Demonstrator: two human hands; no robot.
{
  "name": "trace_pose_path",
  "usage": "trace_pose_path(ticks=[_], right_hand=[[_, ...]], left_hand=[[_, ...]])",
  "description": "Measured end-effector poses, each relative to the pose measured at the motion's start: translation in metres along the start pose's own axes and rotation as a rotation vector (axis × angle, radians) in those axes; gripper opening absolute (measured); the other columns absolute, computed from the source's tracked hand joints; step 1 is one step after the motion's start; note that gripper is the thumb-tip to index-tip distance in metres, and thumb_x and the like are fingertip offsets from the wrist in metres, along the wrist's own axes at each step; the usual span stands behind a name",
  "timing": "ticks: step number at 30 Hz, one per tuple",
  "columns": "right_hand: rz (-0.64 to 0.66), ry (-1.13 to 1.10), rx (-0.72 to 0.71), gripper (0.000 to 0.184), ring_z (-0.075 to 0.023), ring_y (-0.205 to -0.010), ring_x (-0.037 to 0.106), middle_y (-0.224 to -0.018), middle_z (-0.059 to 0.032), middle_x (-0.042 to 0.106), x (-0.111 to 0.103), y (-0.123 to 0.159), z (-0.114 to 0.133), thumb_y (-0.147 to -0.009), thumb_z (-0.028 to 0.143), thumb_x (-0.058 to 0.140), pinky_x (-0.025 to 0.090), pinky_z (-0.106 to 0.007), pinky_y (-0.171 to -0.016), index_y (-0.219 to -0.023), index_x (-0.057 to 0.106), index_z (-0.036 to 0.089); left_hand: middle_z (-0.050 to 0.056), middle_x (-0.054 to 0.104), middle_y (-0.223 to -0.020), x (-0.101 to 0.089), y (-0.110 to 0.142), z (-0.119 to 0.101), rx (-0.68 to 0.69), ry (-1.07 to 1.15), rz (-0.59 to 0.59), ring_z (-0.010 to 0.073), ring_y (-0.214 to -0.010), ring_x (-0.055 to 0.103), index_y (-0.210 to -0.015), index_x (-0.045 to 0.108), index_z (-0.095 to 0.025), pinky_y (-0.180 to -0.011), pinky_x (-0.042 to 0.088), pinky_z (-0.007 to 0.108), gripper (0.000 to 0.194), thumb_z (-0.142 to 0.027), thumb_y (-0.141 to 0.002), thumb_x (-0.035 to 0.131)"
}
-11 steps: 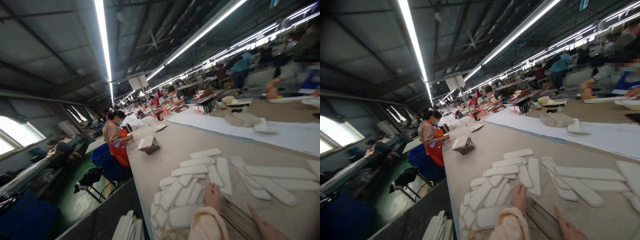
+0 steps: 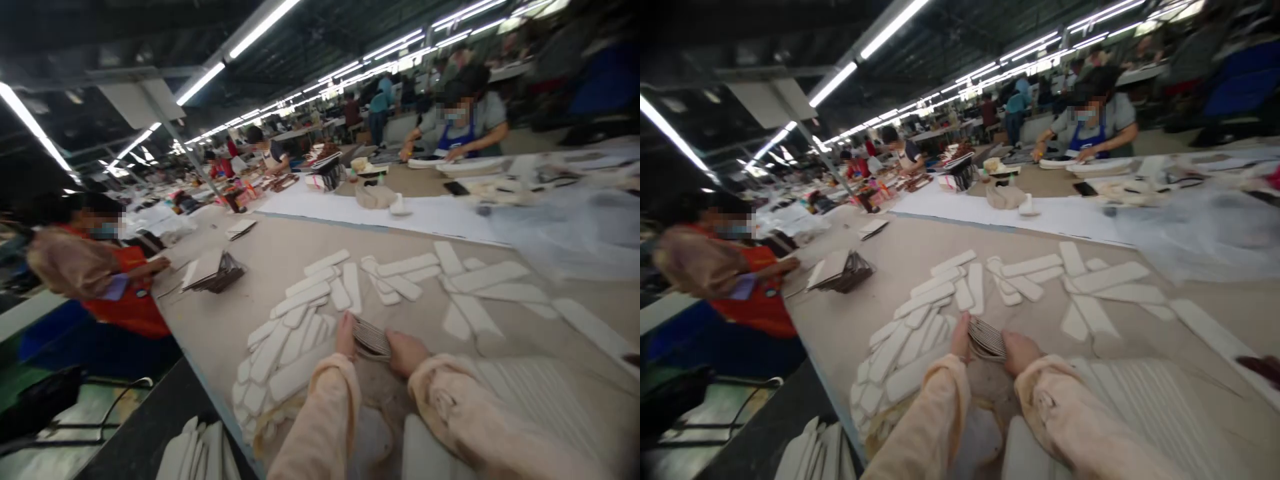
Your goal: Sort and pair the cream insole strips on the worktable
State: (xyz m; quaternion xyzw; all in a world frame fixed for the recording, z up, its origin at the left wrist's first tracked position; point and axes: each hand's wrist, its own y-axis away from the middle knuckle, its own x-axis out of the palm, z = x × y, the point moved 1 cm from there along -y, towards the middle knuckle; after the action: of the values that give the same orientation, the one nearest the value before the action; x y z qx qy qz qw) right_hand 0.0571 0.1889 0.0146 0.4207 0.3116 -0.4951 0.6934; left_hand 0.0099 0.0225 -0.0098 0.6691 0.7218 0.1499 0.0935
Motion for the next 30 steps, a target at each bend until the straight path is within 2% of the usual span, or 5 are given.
trace_pose_path(ticks=[5, 10, 15, 23, 30], right_hand=[[-0.028, -0.039, 0.023, 0.042, -0.0268, -0.088, 0.068, -0.094, -0.0103, 0.071, -0.028, 0.002, -0.003, -0.065, 0.018, 0.065, 0.046, -0.031, -0.071, -0.106, 0.055, 0.018], [-0.276, -0.51, -0.259, 0.056, -0.0215, -0.087, 0.064, -0.098, -0.0053, 0.068, -0.059, 0.009, 0.006, -0.065, 0.033, 0.074, 0.049, -0.03, -0.077, -0.114, 0.05, 0.018], [-0.36, -0.741, -0.409, 0.068, -0.0244, -0.096, 0.062, -0.109, -0.0078, 0.066, -0.044, 0.008, -0.004, -0.062, 0.032, 0.078, 0.05, -0.035, -0.085, -0.121, 0.046, 0.018], [-0.269, -0.751, -0.226, 0.075, -0.025, -0.099, 0.066, -0.11, -0.0028, 0.069, -0.014, 0.006, -0.028, -0.055, 0.032, 0.082, 0.052, -0.036, -0.086, -0.123, 0.05, 0.025], [-0.343, -0.69, -0.058, 0.064, -0.0202, -0.088, 0.064, -0.097, 0.0006, 0.068, -0.086, 0.054, -0.022, -0.058, 0.036, 0.081, 0.051, -0.03, -0.078, -0.116, 0.057, 0.02]], left_hand=[[0.011, 0.024, -0.159, -0.019, 0.014, -0.008, -0.013, 0.152, -0.074, 0.0239, -0.148, 0.024, -0.142, 0.026, -0.029, -0.116, 0.027, 0.039, 0.087, -0.075, -0.074, 0.053], [0.012, 0.056, -0.136, 0.007, 0.045, -0.035, 0.236, 0.217, 0.239, 0.0277, -0.132, 0.049, -0.135, 0.041, -0.026, -0.108, 0.04, 0.039, 0.097, -0.06, -0.053, 0.082], [0.013, 0.07, -0.106, 0.037, 0.054, -0.042, 0.18, -0.067, 0.4, 0.0313, -0.105, 0.063, -0.116, 0.059, -0.016, -0.101, 0.046, 0.046, 0.076, -0.042, -0.051, 0.088], [0.013, 0.073, -0.103, 0.035, 0.04, -0.009, 0.091, -0.339, 0.325, 0.0375, -0.114, 0.061, -0.109, 0.065, -0.018, -0.111, 0.037, 0.054, 0.065, -0.051, -0.057, 0.083], [0.014, 0.07, -0.118, 0.077, 0.075, -0.066, 0.032, -0.09, 0.545, 0.0333, -0.123, 0.056, -0.126, 0.059, -0.013, -0.112, 0.038, 0.05, 0.076, -0.054, -0.065, 0.078]])
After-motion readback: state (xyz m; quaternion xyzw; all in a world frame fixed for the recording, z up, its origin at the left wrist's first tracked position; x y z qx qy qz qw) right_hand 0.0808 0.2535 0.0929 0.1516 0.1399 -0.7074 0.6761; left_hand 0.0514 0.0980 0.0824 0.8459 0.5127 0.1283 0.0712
